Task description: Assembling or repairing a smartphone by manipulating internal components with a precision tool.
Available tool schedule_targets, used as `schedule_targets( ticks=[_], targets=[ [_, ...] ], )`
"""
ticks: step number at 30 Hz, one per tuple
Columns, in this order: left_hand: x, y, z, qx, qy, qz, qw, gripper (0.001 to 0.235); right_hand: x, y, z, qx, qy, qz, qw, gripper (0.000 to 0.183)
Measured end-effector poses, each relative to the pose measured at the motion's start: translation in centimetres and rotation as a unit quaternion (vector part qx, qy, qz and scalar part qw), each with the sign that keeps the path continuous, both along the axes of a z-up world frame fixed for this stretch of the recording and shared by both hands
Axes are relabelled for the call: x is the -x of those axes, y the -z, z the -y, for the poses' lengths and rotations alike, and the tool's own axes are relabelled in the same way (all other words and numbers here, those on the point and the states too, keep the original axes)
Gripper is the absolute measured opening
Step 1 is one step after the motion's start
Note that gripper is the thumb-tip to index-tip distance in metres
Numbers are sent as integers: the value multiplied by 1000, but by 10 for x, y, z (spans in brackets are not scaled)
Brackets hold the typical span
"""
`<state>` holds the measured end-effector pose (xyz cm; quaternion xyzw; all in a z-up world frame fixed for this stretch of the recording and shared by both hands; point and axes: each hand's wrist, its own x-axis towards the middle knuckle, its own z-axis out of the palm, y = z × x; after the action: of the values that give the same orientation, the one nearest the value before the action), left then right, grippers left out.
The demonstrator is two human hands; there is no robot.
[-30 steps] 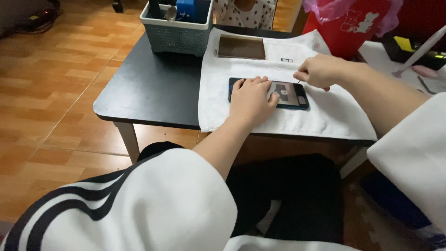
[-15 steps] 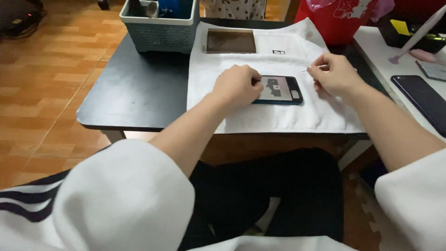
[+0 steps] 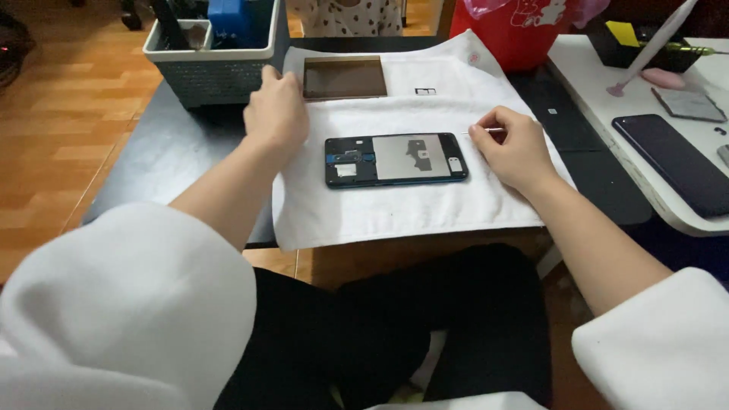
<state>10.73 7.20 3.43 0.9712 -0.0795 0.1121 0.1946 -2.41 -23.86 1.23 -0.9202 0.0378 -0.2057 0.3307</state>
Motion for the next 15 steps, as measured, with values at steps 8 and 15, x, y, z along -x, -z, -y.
schedule_targets(
  ticks=[8, 15],
  targets=[
    [-44, 6, 17, -52, 29, -14, 998, 29, 1, -1, -3, -26, 0, 7, 1000, 16],
    [-49, -3, 24, -85, 48, -54, 994, 41, 3, -6, -6, -21, 6, -12, 1000, 15]
  ],
)
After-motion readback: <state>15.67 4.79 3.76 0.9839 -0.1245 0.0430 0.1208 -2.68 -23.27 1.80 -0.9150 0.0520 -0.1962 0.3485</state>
